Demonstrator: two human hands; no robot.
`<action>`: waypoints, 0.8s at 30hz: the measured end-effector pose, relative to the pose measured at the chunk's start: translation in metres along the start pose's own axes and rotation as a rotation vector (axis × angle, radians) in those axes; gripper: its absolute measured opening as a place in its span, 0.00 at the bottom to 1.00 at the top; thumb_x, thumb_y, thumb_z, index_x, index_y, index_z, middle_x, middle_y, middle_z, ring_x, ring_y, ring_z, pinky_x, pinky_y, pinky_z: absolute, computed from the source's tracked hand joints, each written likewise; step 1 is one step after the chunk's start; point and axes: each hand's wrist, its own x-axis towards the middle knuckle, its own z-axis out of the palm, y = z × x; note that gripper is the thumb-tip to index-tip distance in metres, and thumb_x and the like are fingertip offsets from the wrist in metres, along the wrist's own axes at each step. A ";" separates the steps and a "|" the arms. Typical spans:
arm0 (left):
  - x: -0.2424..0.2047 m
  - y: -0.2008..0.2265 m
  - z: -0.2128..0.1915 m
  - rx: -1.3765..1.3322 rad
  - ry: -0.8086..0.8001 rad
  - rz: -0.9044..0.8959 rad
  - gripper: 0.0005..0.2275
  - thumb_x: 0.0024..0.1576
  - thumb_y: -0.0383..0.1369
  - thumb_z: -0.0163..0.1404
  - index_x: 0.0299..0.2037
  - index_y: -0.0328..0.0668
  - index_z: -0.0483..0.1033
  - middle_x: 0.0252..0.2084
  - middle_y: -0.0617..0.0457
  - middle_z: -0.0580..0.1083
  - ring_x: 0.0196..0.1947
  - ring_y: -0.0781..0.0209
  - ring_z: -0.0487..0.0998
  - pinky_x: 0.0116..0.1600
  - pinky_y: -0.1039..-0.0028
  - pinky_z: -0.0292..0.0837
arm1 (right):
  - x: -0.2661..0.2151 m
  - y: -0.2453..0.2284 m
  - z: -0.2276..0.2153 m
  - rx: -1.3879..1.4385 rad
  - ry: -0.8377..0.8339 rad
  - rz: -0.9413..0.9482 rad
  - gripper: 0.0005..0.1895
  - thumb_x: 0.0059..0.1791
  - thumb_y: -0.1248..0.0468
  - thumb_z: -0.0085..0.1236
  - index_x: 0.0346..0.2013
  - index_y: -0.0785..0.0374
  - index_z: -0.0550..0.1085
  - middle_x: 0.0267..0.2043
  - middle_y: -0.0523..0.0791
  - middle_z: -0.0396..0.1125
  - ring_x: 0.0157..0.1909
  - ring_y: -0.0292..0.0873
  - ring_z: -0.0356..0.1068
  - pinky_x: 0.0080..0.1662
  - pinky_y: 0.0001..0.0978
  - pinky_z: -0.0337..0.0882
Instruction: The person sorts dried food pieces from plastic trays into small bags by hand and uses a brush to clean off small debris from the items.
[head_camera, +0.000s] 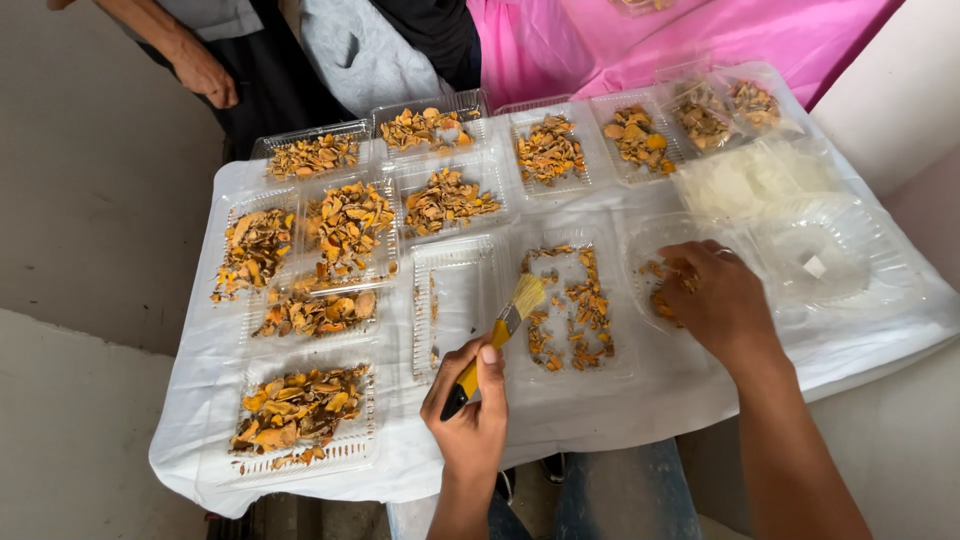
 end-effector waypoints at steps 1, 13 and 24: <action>0.000 -0.002 -0.001 0.003 0.007 -0.011 0.09 0.63 0.32 0.51 0.43 0.33 0.80 0.34 0.50 0.81 0.29 0.65 0.81 0.36 0.77 0.77 | 0.004 -0.004 0.005 0.017 -0.036 -0.096 0.19 0.50 0.62 0.51 0.55 0.55 0.78 0.48 0.44 0.73 0.55 0.49 0.69 0.53 0.45 0.68; -0.005 -0.009 -0.007 0.001 0.018 -0.015 0.09 0.63 0.32 0.51 0.43 0.33 0.80 0.35 0.50 0.81 0.31 0.64 0.83 0.38 0.78 0.79 | 0.024 -0.042 0.045 -0.492 -0.437 -0.628 0.20 0.42 0.78 0.50 0.45 0.60 0.78 0.39 0.45 0.76 0.69 0.54 0.56 0.76 0.64 0.41; -0.013 -0.014 -0.002 -0.029 0.000 -0.055 0.09 0.62 0.32 0.52 0.44 0.33 0.80 0.38 0.49 0.81 0.35 0.62 0.84 0.41 0.76 0.81 | 0.025 -0.031 0.055 -0.248 -0.229 -0.798 0.11 0.39 0.78 0.53 0.27 0.62 0.79 0.35 0.46 0.75 0.51 0.50 0.65 0.62 0.47 0.60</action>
